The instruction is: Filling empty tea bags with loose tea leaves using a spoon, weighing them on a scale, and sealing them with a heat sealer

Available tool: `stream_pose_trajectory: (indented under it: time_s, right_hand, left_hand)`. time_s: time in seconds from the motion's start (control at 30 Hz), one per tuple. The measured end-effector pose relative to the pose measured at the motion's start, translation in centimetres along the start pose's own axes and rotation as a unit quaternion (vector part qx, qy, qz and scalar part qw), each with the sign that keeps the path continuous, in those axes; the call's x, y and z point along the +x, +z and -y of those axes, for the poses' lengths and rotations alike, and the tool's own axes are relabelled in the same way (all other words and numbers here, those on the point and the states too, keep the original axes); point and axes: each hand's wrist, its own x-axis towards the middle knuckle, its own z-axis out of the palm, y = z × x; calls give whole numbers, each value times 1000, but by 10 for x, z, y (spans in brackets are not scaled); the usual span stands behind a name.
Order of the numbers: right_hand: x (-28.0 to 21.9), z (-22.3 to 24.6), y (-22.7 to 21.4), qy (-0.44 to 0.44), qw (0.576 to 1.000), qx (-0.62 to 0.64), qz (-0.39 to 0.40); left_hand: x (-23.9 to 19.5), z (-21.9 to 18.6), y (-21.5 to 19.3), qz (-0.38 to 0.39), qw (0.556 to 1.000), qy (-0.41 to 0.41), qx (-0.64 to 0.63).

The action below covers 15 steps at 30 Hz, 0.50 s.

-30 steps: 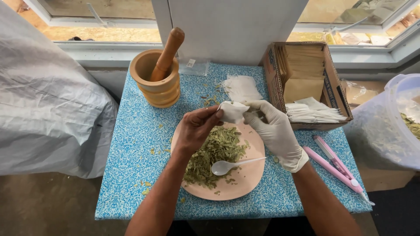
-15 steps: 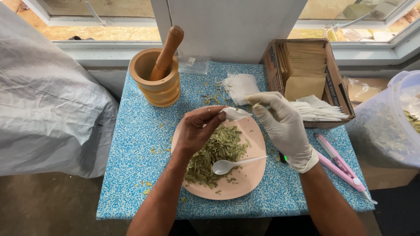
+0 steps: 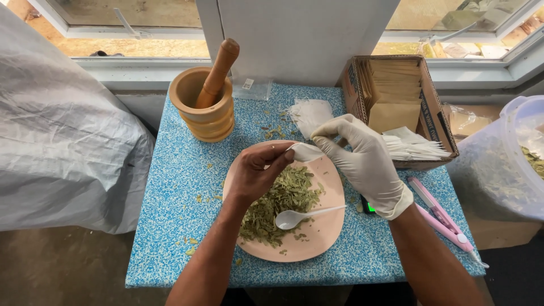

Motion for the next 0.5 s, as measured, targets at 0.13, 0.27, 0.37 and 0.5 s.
stream_pose_trajectory:
  time_s: [0.13, 0.27, 0.37, 0.5]
  right_hand:
    - [3, 1, -6, 2, 1000, 9, 10]
    - [0, 1, -3, -2, 1000, 8, 19]
    - [-1, -2, -1, 0, 1000, 5, 24]
    - [0, 7, 1, 11, 999, 18, 25]
  left_hand:
    - [-2, 10, 0, -2, 999, -19, 30]
    - [-2, -1, -2, -6, 999, -31, 40]
    - [-1, 0, -1, -6, 998, -40, 48]
    - [-1, 13, 0, 0, 998, -51, 33]
